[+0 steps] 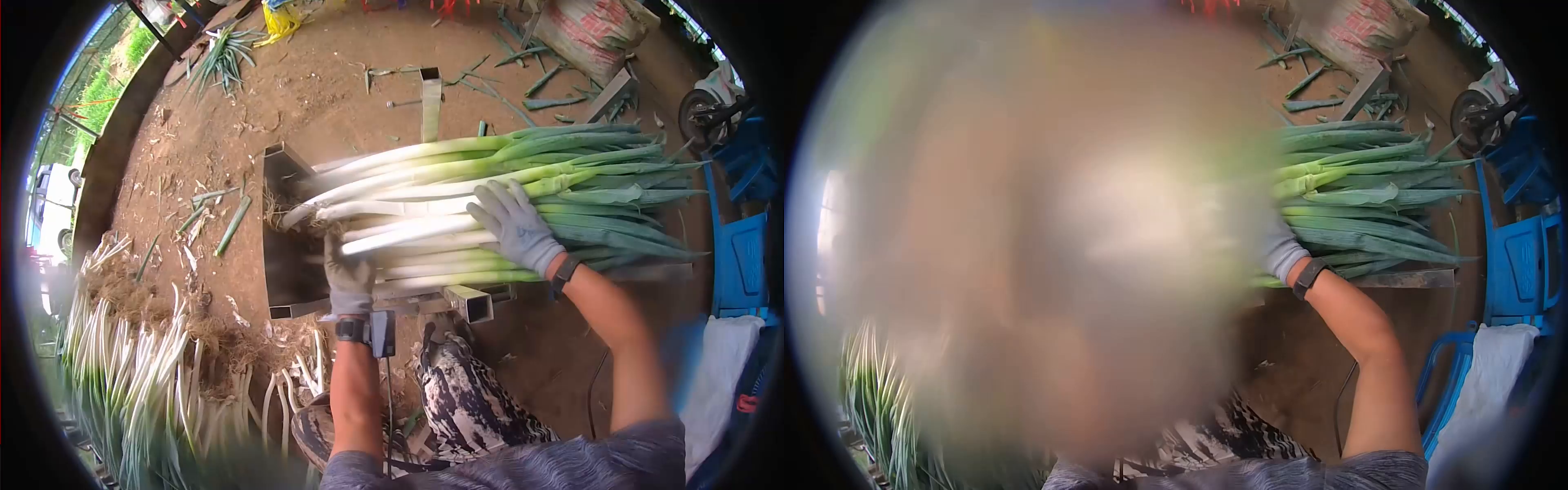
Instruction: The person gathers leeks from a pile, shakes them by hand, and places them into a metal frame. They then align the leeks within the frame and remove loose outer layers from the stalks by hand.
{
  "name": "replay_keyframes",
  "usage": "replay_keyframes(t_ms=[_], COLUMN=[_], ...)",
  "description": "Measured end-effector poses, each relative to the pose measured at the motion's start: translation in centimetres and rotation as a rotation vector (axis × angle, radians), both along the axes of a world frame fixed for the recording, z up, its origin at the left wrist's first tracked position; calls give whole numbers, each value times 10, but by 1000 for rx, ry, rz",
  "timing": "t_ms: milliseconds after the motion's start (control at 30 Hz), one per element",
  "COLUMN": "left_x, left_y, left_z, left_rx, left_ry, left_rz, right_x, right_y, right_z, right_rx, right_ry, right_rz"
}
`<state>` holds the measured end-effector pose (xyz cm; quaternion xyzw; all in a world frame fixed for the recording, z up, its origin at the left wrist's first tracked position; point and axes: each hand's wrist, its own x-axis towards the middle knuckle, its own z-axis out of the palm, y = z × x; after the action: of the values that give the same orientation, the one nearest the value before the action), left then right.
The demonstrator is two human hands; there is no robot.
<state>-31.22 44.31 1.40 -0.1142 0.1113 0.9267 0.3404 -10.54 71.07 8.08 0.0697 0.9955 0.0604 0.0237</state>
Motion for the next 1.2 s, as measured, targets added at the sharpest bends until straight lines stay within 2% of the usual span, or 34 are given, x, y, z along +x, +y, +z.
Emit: replay_keyframes(t_ms=[33, 67, 167, 267, 333, 367, 400, 500, 533, 567, 600, 700, 767, 867, 900, 967, 1067, 1133, 1200], left_x=[-6, -11, -16, -2, -11, -12, -6, 15, 19, 23, 25, 43, 57, 62, 65, 60, 39, 23, 14], left_y=[-3, -4, -12, -7, -14, -14, -18, -30, -30, -31, -34, -37, -35, -32, -27, -7, 22, 30, 33], left_z=[4, -1, -10, 3, 5, 22, 39, 62, 61, 64, 51, 35, 53, 54, 40, 84, 89, 63, 65], left_rx=[-80, 107, 66, -368, -526, -601, -591, -858, -938, -975, -987, -935, -866, -1020, -1026, -1413, -1421, -1474, -1560], left_ry=[23, -89, -169, 178, 108, 76, 142, 371, 293, 291, 292, 327, 301, 531, 731, 1723, 2096, 2157, 2189], left_rz=[35, 26, 110, 122, 13, -36, -100, -107, -131, -137, -122, 9, 46, -83, -41, 237, 174, -60, -386], right_x=[-8, -10, -18, -18, -17, -18, -17, -5, 1, 5, 12, 33, 38, 43, 44, 42, 37, 27, 24], right_y=[-9, -12, -16, -12, -12, -12, -11, -11, -14, -17, -14, -19, -20, -16, -13, -8, 4, 8, 10], right_z=[4, 4, 9, 11, 17, 24, 30, 50, 60, 63, 59, 56, 74, 112, 124, 146, 155, 160, 163], right_rx=[7, 53, 66, 49, -139, -230, -211, -122, -73, -27, 100, -76, -101, -80, -58, 38, 81, 91, 107], right_ry=[-45, -40, -20, -11, 23, 45, 27, 19, 44, 71, 238, 270, 345, 419, 436, 507, 524, 532, 521], right_rz=[-4, 23, 60, 99, 80, 76, 71, 45, 32, 22, 158, 22, 53, 50, 43, 71, 96, 124, 149])
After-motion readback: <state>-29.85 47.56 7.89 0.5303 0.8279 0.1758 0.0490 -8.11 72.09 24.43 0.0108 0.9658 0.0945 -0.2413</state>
